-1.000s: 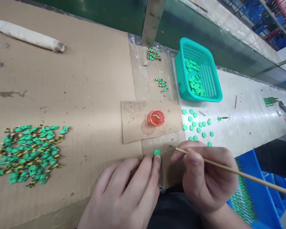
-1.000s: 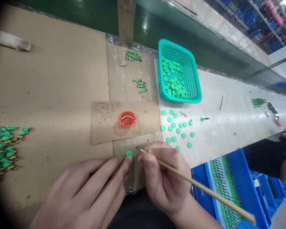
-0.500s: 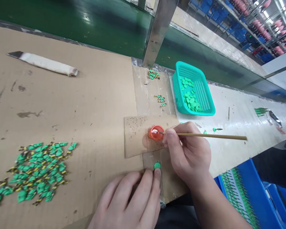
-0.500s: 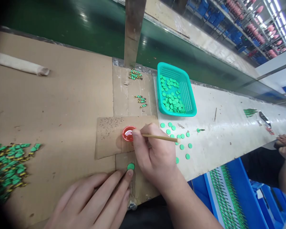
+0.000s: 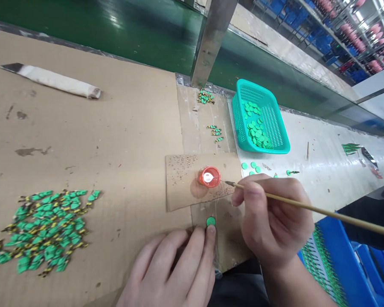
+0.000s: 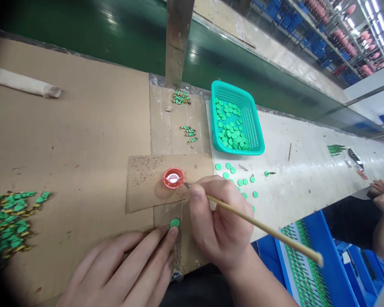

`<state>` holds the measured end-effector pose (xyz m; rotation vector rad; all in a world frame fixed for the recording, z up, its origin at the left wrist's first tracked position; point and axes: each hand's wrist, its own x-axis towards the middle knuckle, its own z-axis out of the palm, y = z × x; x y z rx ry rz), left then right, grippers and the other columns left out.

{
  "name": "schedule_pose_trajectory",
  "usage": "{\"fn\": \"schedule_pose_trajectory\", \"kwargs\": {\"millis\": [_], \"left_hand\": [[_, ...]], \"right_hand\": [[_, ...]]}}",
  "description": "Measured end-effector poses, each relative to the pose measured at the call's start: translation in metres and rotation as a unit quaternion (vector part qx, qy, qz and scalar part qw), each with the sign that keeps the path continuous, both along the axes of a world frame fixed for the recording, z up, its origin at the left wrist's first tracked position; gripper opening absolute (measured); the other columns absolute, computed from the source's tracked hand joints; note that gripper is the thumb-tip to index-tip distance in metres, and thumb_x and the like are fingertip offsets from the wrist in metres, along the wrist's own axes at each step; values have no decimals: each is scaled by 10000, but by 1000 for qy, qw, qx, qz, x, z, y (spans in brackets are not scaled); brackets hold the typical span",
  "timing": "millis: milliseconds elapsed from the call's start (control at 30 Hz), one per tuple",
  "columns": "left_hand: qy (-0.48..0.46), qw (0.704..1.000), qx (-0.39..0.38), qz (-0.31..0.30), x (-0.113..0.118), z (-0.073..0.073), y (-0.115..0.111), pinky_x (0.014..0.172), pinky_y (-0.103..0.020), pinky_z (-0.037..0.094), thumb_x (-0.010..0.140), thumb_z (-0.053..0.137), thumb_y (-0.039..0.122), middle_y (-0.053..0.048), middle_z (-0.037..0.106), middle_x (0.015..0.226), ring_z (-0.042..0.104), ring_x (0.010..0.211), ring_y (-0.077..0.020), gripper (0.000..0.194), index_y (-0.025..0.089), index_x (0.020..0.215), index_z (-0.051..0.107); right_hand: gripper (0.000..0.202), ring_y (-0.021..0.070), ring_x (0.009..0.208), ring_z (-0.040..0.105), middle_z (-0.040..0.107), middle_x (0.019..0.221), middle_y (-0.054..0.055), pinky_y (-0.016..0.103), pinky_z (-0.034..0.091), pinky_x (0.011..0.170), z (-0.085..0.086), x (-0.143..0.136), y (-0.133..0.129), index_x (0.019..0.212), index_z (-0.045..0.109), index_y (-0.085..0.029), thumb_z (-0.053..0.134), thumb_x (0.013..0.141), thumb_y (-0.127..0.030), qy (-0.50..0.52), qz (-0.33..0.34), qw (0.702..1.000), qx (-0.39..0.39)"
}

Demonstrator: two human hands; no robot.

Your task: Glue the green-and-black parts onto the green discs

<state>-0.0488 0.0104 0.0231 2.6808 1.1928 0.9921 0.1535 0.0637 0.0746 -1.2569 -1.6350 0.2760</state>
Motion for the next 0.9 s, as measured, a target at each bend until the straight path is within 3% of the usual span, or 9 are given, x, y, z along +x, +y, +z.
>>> {"fn": "schedule_pose_trajectory", "kwargs": {"millis": [267, 500, 667, 900], "left_hand": [[-10, 1000, -16, -6, 1, 2, 0, 924, -505, 487, 1047, 752, 193, -63, 858, 1245, 637, 1075, -304, 293, 123, 1325, 812], [-8, 1000, -17, -14, 0, 1, 0, 924, -517, 490, 1044, 736, 197, -81, 846, 1290, 648, 1085, -318, 336, 111, 1362, 801], [-8, 999, -26, -22, 1, 0, -2, 932, -525, 493, 1036, 744, 223, -72, 844, 1333, 660, 1118, -322, 362, 110, 1375, 799], [0, 998, -41, -40, -3, 1, 0, 943, -525, 473, 1082, 654, 200, -54, 853, 1333, 652, 1119, -316, 307, 120, 1330, 818]], "right_hand": [[159, 118, 690, 688, 697, 835, -39, 264, 542, 631, -13, 8, -13, 1007, 667, -238, 684, 1109, -117, -64, -36, 993, -91], [235, 178, 838, 782, 754, 916, 6, 326, 646, 746, -9, 6, -36, 1134, 671, -211, 670, 1041, 5, 1, -1, 999, -42], [316, 172, 744, 747, 753, 886, 26, 310, 644, 638, -13, -2, -61, 1205, 640, -188, 605, 1004, 54, -41, 51, 997, -38], [343, 178, 694, 722, 752, 844, 32, 316, 646, 579, -15, -6, -62, 1217, 644, -190, 564, 1001, 64, -65, 41, 996, -38]]}}
